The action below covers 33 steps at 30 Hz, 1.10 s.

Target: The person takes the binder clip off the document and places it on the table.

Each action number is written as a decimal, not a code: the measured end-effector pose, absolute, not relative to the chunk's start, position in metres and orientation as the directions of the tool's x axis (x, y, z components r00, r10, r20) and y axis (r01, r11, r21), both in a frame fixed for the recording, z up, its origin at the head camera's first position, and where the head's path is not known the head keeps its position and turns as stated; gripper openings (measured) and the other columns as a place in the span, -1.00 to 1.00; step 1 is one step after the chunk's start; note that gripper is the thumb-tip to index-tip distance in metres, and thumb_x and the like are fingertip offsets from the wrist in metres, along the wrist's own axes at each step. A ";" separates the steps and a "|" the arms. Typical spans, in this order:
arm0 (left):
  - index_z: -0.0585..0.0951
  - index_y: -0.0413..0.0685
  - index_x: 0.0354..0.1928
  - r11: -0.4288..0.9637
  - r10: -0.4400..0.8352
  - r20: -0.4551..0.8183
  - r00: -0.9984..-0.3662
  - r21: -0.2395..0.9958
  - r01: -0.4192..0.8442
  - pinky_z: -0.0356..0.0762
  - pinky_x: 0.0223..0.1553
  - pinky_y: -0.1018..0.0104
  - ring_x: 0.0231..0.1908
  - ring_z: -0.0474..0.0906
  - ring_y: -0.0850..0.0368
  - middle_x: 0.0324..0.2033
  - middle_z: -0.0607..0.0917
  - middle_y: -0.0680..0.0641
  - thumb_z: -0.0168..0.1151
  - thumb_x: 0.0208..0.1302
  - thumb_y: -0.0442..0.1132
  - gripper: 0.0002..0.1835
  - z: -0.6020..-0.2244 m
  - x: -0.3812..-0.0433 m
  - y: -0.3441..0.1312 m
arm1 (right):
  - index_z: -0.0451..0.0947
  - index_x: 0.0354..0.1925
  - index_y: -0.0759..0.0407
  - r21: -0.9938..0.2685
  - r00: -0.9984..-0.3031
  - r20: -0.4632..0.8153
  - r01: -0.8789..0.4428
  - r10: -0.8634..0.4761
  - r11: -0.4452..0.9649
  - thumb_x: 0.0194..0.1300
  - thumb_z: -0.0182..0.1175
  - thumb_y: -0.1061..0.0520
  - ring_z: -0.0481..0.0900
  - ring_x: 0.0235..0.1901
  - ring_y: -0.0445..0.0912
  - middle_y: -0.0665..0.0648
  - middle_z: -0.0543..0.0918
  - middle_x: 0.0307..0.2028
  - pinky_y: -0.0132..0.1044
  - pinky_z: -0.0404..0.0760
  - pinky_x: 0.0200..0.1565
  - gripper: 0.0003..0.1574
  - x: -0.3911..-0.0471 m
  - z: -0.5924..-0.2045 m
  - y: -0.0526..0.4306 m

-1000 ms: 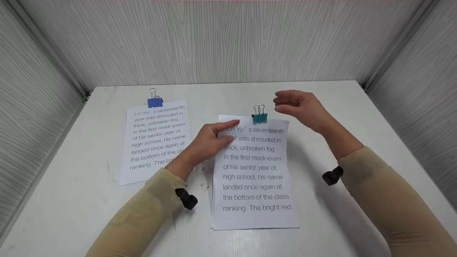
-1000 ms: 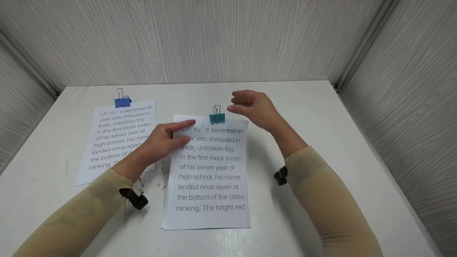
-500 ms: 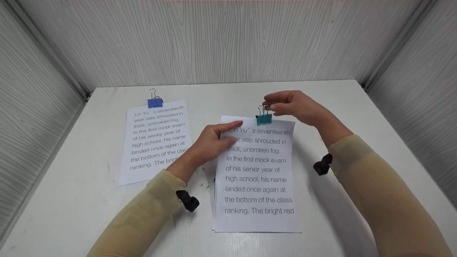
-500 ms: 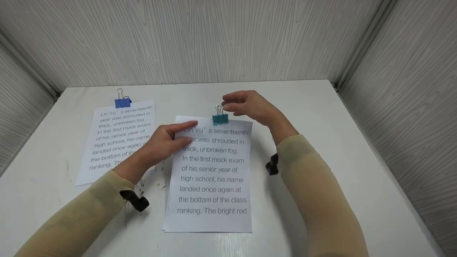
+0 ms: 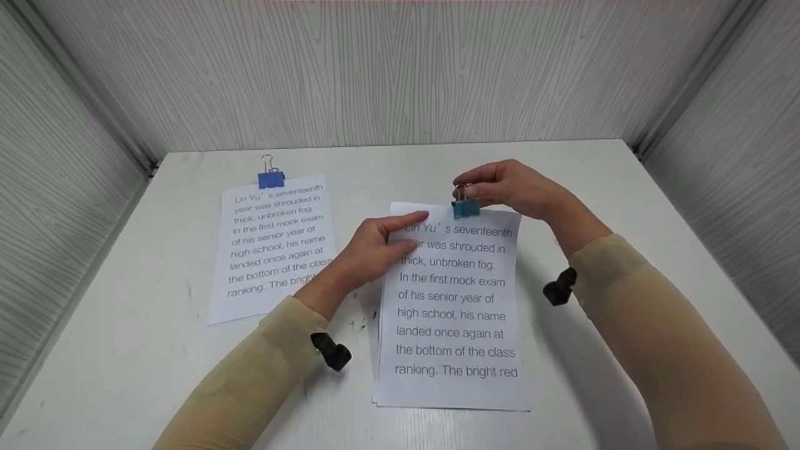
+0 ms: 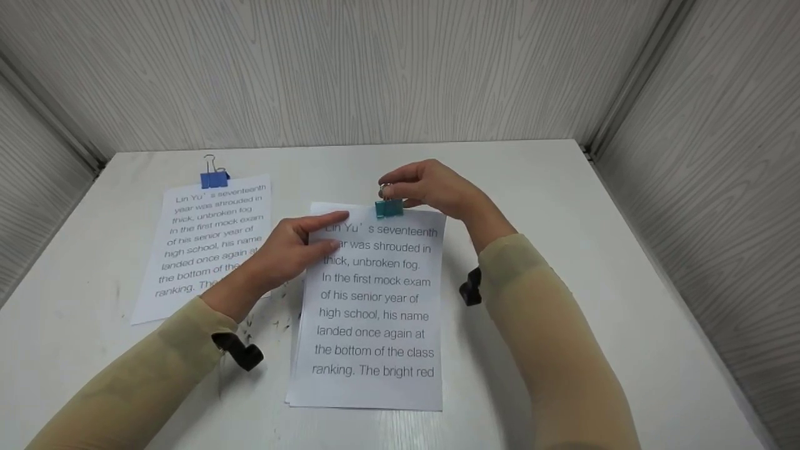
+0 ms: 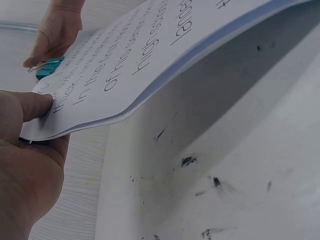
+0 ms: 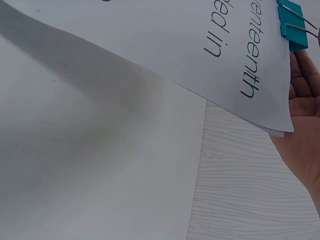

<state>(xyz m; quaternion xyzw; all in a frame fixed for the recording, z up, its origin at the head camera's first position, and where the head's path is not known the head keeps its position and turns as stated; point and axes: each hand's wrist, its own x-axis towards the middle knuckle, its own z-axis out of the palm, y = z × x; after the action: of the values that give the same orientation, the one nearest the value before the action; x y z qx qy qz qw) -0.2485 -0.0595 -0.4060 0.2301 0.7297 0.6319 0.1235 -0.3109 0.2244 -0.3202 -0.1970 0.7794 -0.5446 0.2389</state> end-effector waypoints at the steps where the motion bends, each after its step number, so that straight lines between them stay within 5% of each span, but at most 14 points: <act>1: 0.52 0.35 0.27 0.094 0.492 0.117 -0.863 0.978 0.187 0.65 -0.17 0.20 -0.14 0.70 0.04 0.10 0.63 0.09 0.19 0.35 -0.32 -0.49 -0.407 -0.249 -0.059 | 0.53 0.18 0.25 -0.944 -0.808 -0.156 -0.048 -0.569 0.328 0.30 0.30 0.07 0.58 0.11 0.04 0.27 0.62 0.08 -0.04 0.40 0.24 -0.47 -0.311 -0.320 0.224; 9: 0.53 0.36 0.26 0.113 0.484 0.139 -0.864 0.969 0.219 0.64 -0.16 0.19 -0.14 0.70 0.07 0.10 0.63 0.10 0.20 0.35 -0.30 -0.50 -0.410 -0.250 -0.059 | 0.63 0.04 0.12 -0.937 -0.843 -0.095 -0.104 -0.529 0.334 0.18 0.39 -0.06 0.61 0.05 0.02 0.20 0.68 -0.02 -0.19 0.50 0.15 -0.50 -0.323 -0.339 0.228; 18: 0.51 0.33 0.28 0.091 0.479 0.104 -0.872 0.982 0.167 0.65 -0.18 0.22 -0.13 0.70 0.06 0.10 0.63 0.07 0.20 0.34 -0.32 -0.48 -0.411 -0.248 -0.058 | 0.61 0.06 0.09 -0.921 -0.900 0.009 -0.177 -0.435 0.348 0.25 0.32 -0.11 0.61 -0.02 0.06 0.18 0.67 -0.04 -0.05 0.39 0.24 -0.52 -0.321 -0.333 0.236; 33: 0.52 0.30 0.28 0.065 0.461 0.101 -0.881 0.987 0.147 0.65 -0.18 0.20 -0.13 0.70 0.03 0.11 0.63 0.06 0.22 0.33 -0.33 -0.48 -0.413 -0.248 -0.060 | 0.44 0.24 0.33 -0.875 -0.962 -0.051 -0.087 -0.269 0.477 0.38 0.21 0.00 0.59 0.02 -0.05 0.20 0.62 0.08 -0.24 0.44 0.19 -0.40 -0.308 -0.321 0.331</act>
<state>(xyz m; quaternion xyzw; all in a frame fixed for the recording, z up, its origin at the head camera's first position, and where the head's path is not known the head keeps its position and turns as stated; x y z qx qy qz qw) -0.2479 -0.0602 -0.4130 0.2113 0.7196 0.6503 0.1208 -0.3083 0.3308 -0.3206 -0.1040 0.8545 -0.5007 0.0910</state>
